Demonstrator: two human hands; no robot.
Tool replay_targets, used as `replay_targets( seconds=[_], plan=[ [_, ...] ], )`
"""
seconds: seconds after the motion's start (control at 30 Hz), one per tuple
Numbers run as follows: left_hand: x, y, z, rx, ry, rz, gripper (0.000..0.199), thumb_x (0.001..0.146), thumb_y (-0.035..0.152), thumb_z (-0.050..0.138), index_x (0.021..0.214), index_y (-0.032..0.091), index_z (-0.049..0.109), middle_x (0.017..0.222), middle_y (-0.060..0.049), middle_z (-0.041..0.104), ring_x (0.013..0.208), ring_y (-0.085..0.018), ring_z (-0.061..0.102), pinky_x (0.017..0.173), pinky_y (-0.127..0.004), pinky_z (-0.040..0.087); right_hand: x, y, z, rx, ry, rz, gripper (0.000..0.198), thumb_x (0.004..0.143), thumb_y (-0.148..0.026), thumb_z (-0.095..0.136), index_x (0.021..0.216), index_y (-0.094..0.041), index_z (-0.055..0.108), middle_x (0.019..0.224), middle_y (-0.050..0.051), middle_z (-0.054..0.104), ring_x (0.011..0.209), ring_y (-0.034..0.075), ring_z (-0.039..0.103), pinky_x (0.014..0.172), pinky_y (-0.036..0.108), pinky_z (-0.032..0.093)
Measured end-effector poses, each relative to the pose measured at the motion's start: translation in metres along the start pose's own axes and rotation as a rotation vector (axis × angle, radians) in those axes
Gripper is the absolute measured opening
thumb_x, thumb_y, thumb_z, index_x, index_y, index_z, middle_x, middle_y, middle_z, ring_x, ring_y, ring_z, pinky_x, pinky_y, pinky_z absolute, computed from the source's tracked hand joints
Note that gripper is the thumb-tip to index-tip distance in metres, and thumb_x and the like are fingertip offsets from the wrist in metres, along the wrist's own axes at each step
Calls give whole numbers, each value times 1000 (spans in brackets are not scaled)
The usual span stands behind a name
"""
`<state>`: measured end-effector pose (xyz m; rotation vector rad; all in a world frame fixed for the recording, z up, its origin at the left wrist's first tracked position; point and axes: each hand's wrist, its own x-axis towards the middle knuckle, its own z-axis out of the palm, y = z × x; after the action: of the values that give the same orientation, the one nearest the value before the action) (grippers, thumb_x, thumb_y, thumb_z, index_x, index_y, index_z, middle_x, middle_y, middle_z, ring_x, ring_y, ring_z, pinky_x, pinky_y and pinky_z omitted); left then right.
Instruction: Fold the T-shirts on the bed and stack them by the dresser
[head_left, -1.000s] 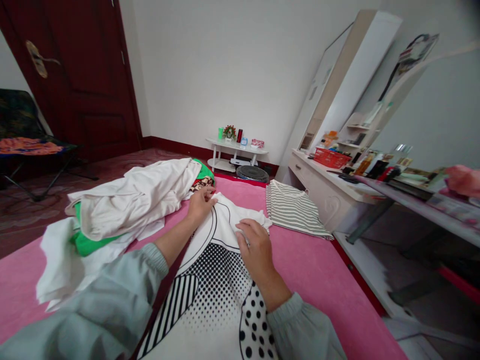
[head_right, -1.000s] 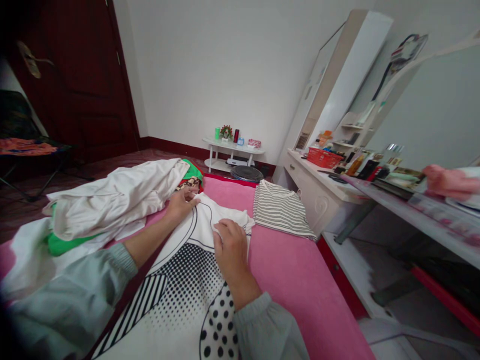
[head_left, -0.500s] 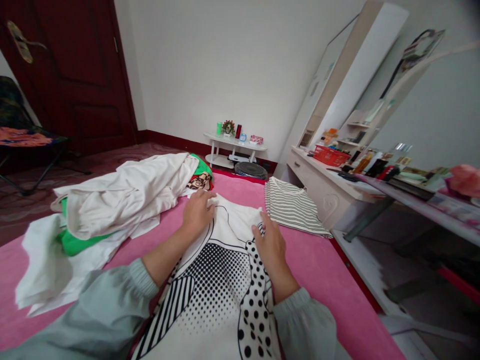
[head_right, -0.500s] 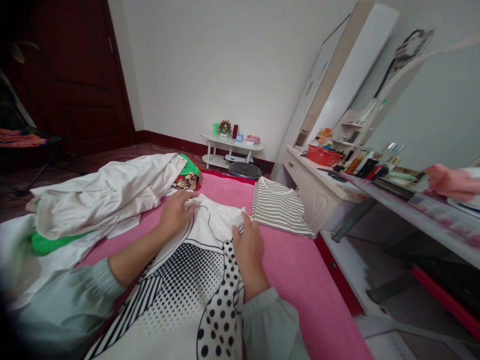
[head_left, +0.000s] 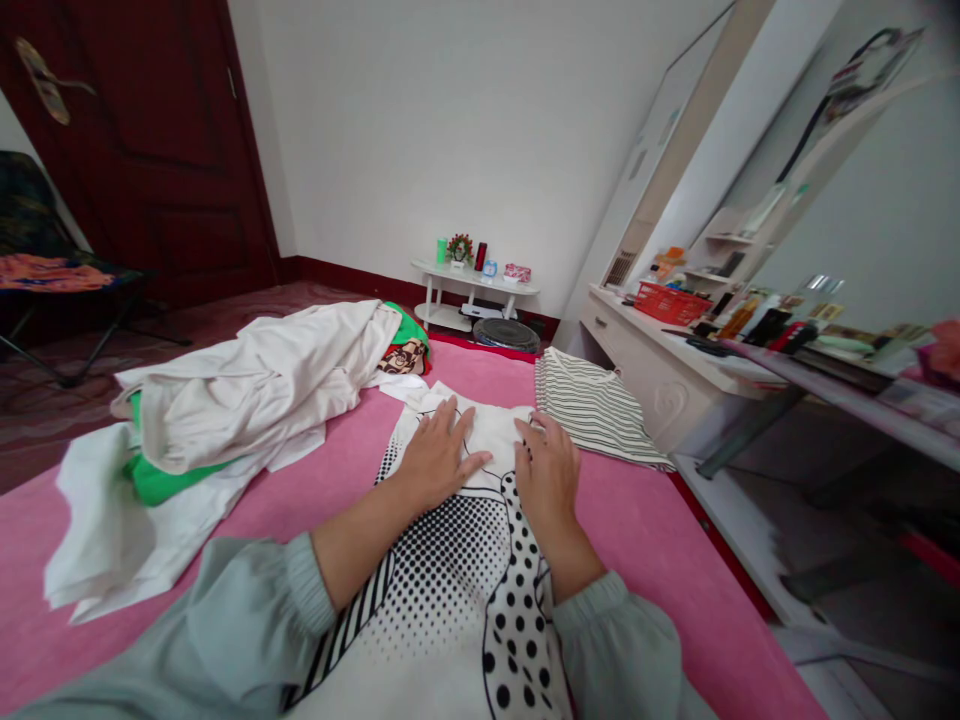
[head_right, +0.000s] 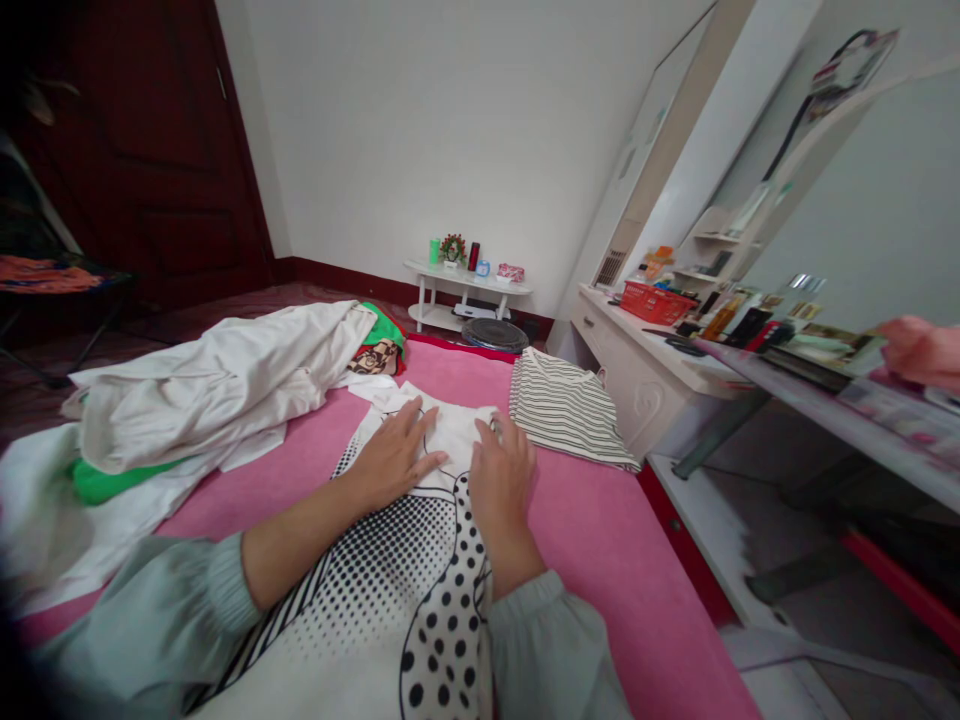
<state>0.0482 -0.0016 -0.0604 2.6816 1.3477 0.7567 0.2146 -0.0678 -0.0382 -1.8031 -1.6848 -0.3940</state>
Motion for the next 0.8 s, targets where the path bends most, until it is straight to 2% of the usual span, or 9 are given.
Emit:
replay_targets(
  seconds=[0.07,0.13,0.2,0.3,0.4,0.5,0.67,0.8],
  plan=[
    [-1,-2,5,40,-21,12,71,89,61,37,147,21,26,155,-16,17,141,-35,16,110,-54,23,1,-8,0,3,-67,-146,37,91,-21,43,125,-22,58,141,8,45,130,23,37,108,42,26],
    [-1,-1,7,74,-22,17,70,90,58,38,148,23,21,157,-15,11,143,-35,10,111,-55,19,1,-10,5,-36,-190,-181,41,94,-29,38,133,-22,51,149,7,35,138,24,24,112,47,16],
    [-2,0,8,96,-19,8,70,90,56,39,149,25,18,157,-14,6,143,-35,6,111,-56,17,1,-5,12,-114,-315,-39,48,96,-38,33,140,-20,42,153,8,26,142,28,14,111,54,13],
    [-2,0,7,92,-38,-8,73,89,58,38,150,24,17,157,-15,3,143,-36,3,111,-56,16,1,8,21,-191,-426,195,56,97,-44,24,147,-20,28,155,9,22,142,31,10,109,58,15],
    [-5,-2,3,53,-93,-23,76,88,65,33,150,23,17,157,-15,3,143,-35,2,112,-54,16,0,15,23,-207,-460,229,56,97,-44,19,149,-24,20,156,7,18,143,29,8,109,58,16],
    [-16,-8,-6,2,-159,-43,81,86,70,29,150,21,18,157,-15,3,143,-34,2,113,-51,16,-1,14,20,-206,-451,216,56,97,-44,18,149,-24,21,156,7,16,143,30,7,108,58,18],
    [-51,-24,-31,-48,-248,-45,84,84,72,33,149,21,21,156,-16,9,143,-32,7,113,-50,15,-5,11,20,-191,-396,206,56,96,-47,20,148,-25,24,155,8,21,142,32,13,107,58,19],
    [-84,-31,-53,-27,-291,-25,86,84,72,32,148,16,24,155,-18,11,143,-30,7,114,-46,16,-8,10,21,-233,-390,213,56,96,-47,22,148,-25,26,155,9,22,140,33,19,105,58,21]
  ],
)
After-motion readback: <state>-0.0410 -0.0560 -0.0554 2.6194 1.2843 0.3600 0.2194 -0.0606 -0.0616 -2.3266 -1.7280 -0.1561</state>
